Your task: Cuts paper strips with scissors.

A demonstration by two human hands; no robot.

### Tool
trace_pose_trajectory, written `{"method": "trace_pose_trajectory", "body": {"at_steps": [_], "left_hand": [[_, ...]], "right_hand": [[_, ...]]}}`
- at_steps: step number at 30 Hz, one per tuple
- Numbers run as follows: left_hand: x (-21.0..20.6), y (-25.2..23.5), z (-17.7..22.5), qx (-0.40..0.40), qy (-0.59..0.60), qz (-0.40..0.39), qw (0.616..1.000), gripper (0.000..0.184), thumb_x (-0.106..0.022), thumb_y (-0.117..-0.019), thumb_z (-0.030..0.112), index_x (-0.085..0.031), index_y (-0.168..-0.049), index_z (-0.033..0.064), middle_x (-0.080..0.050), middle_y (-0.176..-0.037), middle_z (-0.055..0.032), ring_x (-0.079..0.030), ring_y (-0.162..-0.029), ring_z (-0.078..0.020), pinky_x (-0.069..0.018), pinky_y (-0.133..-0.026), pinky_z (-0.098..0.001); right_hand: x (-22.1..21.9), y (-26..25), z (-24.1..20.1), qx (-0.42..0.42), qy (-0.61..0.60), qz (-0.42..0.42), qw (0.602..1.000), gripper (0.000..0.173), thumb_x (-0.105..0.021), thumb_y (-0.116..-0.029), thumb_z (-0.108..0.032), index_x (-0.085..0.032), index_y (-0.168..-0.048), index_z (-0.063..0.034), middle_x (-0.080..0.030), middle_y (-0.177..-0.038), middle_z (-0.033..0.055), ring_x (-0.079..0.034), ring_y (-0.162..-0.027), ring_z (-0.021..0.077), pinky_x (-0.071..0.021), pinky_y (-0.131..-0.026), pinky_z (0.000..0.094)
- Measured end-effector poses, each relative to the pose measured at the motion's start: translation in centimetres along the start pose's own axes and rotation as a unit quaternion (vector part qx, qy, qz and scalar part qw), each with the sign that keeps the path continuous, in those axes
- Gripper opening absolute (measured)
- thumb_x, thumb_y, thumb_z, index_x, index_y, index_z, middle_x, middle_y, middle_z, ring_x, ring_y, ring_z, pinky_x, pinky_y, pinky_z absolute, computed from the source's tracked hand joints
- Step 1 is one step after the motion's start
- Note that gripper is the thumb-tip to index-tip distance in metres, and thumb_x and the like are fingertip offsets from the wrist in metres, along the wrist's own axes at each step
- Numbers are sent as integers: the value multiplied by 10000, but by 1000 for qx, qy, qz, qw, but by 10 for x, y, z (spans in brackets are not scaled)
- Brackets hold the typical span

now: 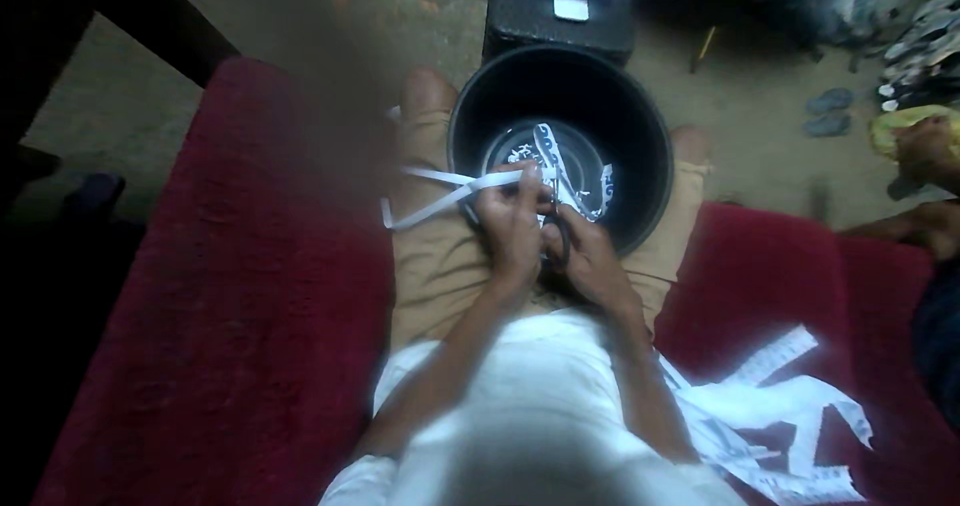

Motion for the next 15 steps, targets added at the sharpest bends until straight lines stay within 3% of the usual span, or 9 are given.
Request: {"method": "trace_pose_trajectory", "body": {"at_steps": [15], "left_hand": [[1, 1, -2, -20, -14, -14, 1000, 145, -592, -1053, 174, -614, -1175, 98, -664, -898, -8, -655, -704, -65, -575, -626, -198]], "right_hand": [[1, 0, 1, 8, -3, 8, 1000, 353, -495, -1073, -337, -617, -1258, -62, -599, -735, 21, -529, -518, 100, -479, -451, 267]]}}
Point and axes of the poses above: each hand's wrist, its own y-axis away from the middle knuckle, its own x-axis out of the back of the hand, z = x × y, the point moved 6 cm from there along -y, towards the middle knuckle
